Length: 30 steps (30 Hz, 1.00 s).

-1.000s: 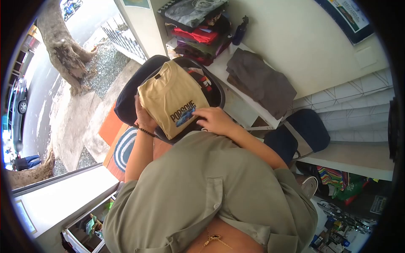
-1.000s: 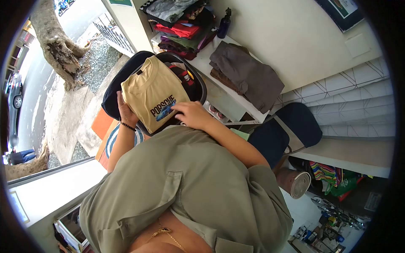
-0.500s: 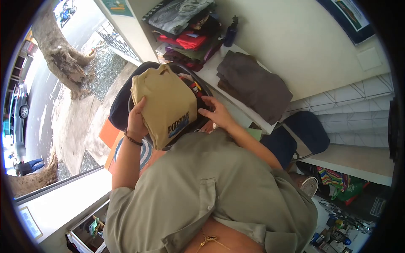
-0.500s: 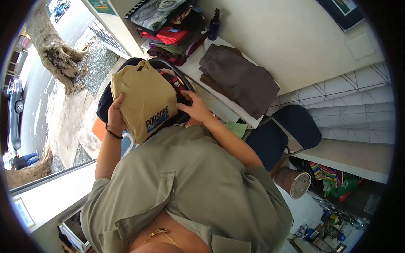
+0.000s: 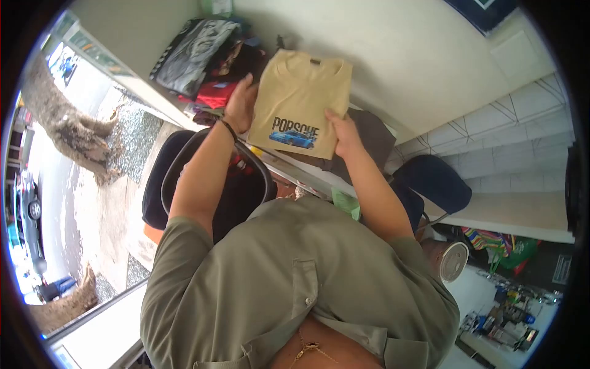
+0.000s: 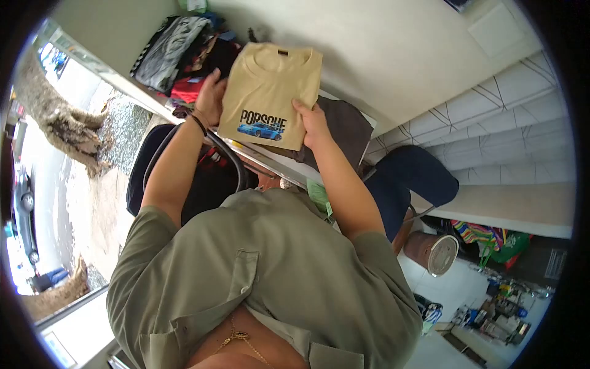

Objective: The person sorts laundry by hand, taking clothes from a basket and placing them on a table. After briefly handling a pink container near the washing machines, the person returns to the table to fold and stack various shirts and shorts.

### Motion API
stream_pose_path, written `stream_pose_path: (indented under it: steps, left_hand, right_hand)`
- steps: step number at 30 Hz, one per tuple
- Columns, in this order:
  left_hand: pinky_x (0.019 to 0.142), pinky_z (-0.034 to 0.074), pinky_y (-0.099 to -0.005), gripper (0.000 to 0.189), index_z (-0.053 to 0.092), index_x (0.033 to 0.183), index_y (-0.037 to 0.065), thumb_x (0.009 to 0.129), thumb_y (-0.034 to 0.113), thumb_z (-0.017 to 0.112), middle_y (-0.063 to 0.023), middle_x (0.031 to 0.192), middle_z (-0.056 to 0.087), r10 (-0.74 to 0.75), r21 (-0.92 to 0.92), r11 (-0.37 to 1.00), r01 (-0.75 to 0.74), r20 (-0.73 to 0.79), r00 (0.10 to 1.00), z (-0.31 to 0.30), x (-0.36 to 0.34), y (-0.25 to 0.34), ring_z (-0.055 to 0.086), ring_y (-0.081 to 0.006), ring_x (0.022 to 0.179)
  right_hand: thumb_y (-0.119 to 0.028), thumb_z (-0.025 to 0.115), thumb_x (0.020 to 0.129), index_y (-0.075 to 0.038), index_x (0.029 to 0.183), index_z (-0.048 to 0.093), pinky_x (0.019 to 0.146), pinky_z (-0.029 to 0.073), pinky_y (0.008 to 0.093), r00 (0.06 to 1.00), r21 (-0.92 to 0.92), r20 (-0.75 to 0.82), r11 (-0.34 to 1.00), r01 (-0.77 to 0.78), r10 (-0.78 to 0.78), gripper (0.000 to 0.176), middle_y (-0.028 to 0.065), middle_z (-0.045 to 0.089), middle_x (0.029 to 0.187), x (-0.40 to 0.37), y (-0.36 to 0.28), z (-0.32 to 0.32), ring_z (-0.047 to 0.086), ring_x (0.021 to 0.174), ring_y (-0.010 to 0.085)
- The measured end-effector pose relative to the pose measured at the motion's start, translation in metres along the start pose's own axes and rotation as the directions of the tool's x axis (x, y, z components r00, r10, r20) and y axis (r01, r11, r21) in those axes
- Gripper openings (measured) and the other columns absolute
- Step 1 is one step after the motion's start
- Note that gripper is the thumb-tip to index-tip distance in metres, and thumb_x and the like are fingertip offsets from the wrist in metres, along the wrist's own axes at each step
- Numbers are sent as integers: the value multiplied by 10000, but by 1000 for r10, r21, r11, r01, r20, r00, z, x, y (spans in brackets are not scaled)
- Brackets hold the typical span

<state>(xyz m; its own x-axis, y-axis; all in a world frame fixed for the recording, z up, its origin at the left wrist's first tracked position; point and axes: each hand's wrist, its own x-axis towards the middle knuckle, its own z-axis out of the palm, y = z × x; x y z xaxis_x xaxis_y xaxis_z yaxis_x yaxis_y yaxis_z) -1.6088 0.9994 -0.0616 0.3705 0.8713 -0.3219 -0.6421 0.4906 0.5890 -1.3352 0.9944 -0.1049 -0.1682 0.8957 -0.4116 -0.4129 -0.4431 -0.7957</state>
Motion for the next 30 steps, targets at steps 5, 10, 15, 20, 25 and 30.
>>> stream_pose_path:
  steps: [5,10,15,20,25,30]
  left_hand:
    - [891,509,-336,497,549,1304,7,951,352,616,-103,1151,663,106,634,758,155,-354,929,-76,57,-79,644,-217,1021]
    - [779,528,-313,421,584,1242,-8,901,208,704,-88,1016,685,309,749,662,30,-309,899,-84,54,-78,670,-186,890]
    - [785,531,-350,456,594,1219,16,829,197,745,-129,958,701,473,936,265,232,-336,815,-117,43,-100,686,-228,862]
    - [957,472,-432,569,526,1311,75,796,209,728,-209,1225,600,667,993,115,26,-96,739,-72,5,-100,591,-374,1118]
    - [1047,384,-465,571,527,1313,87,788,179,729,-199,1316,537,709,976,-212,53,116,695,-27,-88,-100,491,-396,1240]
    - [1134,258,-529,768,485,1392,131,715,317,797,-194,1505,359,678,874,-385,296,51,733,-33,-183,-128,321,-378,1403]
  right_hand:
    - [-37,612,904,-31,1264,489,787,562,403,969,-105,-197,979,-172,149,380,136,627,1123,47,49,-57,634,1000,266]
    - [9,591,874,-31,1256,480,727,554,411,976,-79,-215,996,-47,29,400,145,610,1132,18,23,-28,633,978,278]
    - [-25,623,827,-45,1344,424,901,496,483,960,-467,-261,884,-31,-103,554,187,564,1222,27,63,-43,579,1128,319]
    - [-165,720,760,-36,1413,394,1098,302,524,701,-938,-31,262,225,-713,741,256,329,1478,-6,34,7,337,1367,419]
    - [-434,671,827,-163,1480,383,1152,187,568,719,-853,520,-328,407,-461,764,224,226,1560,-11,40,24,193,1443,431]
    - [-594,564,862,-237,1503,365,1164,157,554,788,-814,524,-461,353,-322,760,195,254,1564,0,83,0,200,1447,410]
